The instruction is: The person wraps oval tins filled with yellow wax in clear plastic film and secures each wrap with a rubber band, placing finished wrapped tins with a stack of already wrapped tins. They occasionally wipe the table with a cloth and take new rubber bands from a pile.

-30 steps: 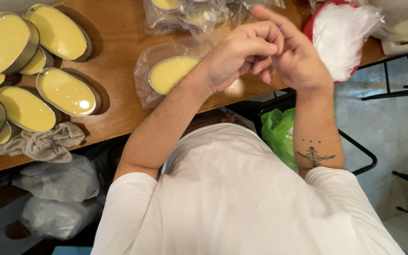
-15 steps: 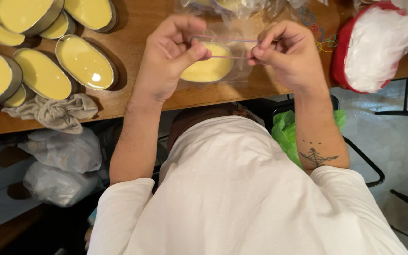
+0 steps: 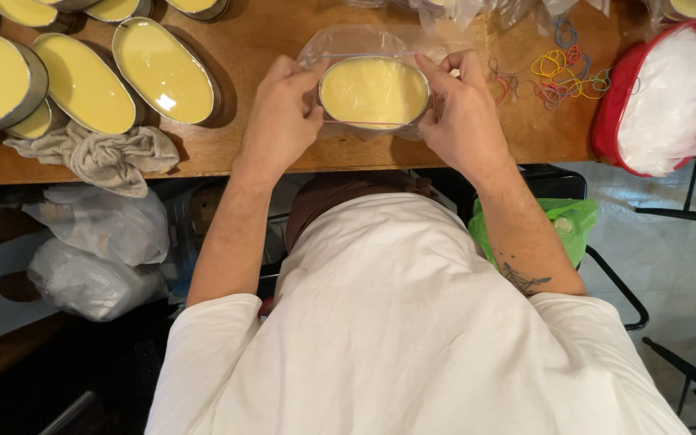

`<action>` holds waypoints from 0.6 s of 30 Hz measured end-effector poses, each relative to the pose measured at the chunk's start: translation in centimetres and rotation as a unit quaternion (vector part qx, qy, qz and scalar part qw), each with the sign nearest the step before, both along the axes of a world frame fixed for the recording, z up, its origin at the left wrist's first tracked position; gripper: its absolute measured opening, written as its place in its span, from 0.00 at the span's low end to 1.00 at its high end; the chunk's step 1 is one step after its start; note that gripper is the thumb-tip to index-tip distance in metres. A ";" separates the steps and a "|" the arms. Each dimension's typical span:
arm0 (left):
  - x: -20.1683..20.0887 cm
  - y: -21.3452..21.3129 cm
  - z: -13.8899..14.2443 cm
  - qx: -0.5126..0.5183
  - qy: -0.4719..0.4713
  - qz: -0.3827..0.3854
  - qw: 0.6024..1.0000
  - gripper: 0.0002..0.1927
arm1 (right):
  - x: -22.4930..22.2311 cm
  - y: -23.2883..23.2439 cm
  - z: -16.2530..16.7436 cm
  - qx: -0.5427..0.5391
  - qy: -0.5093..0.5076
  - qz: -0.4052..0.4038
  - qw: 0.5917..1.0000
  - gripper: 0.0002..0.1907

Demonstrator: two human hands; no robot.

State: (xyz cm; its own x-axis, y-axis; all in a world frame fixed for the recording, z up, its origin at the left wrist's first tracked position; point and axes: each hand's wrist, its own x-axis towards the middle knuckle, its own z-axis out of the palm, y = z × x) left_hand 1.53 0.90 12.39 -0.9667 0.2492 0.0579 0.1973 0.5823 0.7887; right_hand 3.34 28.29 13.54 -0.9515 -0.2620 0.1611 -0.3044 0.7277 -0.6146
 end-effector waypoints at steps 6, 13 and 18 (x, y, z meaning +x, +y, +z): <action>-0.6 0.1 -0.2 -0.031 -0.026 -0.025 0.999 0.33 | 0.1 -0.8 -0.5 -0.041 -0.066 -0.002 0.997 0.35; -0.2 0.0 0.0 -0.029 0.014 -0.044 0.999 0.33 | 0.1 -1.3 -0.9 -0.028 -0.060 -0.013 0.998 0.36; -0.2 0.1 -0.2 -0.035 -0.009 -0.034 0.999 0.34 | 0.2 -1.4 -1.1 -0.038 -0.056 -0.011 0.998 0.36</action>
